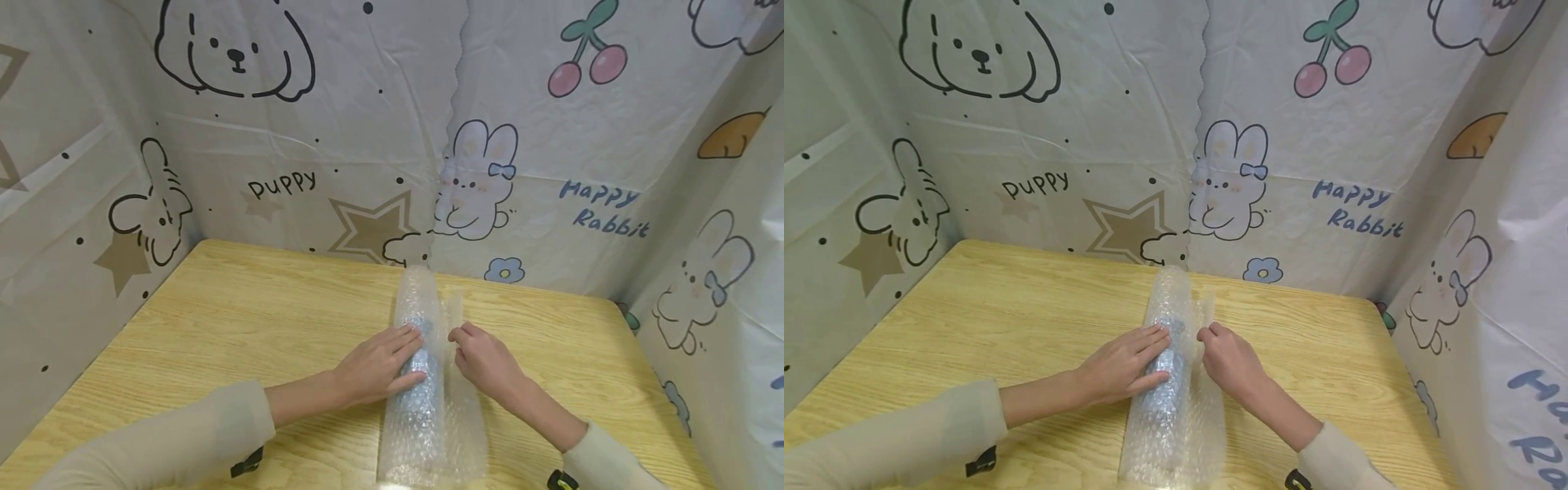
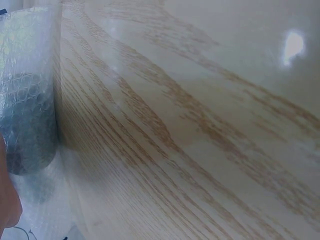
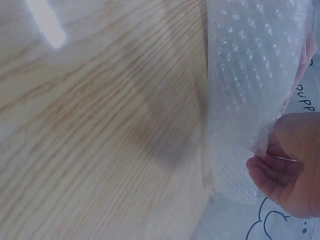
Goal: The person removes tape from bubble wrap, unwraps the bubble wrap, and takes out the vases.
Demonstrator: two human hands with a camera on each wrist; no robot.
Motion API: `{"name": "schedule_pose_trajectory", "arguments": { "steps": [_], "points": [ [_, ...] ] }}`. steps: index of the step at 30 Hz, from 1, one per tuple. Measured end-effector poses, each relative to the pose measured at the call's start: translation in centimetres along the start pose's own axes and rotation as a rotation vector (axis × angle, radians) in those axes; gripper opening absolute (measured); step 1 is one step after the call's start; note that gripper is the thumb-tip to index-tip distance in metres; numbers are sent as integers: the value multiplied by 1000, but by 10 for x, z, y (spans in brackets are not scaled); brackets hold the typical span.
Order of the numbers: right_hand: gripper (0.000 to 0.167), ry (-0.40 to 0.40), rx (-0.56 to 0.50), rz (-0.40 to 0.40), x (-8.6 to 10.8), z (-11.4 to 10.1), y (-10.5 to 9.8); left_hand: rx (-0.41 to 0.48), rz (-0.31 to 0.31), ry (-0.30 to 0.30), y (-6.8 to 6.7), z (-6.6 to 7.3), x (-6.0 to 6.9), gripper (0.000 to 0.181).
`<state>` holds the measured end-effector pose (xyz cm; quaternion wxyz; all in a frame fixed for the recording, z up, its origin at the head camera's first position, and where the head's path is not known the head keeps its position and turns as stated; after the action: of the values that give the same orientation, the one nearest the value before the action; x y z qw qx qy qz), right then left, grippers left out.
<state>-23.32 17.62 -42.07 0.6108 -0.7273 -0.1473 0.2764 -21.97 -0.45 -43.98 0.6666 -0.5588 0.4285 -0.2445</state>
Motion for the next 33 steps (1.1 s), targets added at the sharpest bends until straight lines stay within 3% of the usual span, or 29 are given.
{"name": "schedule_pose_trajectory", "arguments": {
  "steps": [9, 23, 33],
  "points": [
    [20, 48, 6, -11, 13, 11, 2, 10, 18, 5, 1, 0, 0, 62],
    [20, 25, 77, 14, 25, 21, 12, 17, 16, 0, 0, 0, 0, 62],
    [27, -79, 83, 27, 30, 19, 21, 14, 9, -1, 0, 1, -1, 62]
  ]
}}
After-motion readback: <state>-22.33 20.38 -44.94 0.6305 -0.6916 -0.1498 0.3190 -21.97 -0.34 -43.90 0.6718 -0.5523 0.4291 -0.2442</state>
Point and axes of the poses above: each hand's wrist, its own x-axis away from the middle knuckle, its own y-axis out of the palm, z = x × y, the point moved 5 cm from there along -x, towards the middle knuckle, and after that the axes turned 8 degrees about -z, right-handed, at the moved point
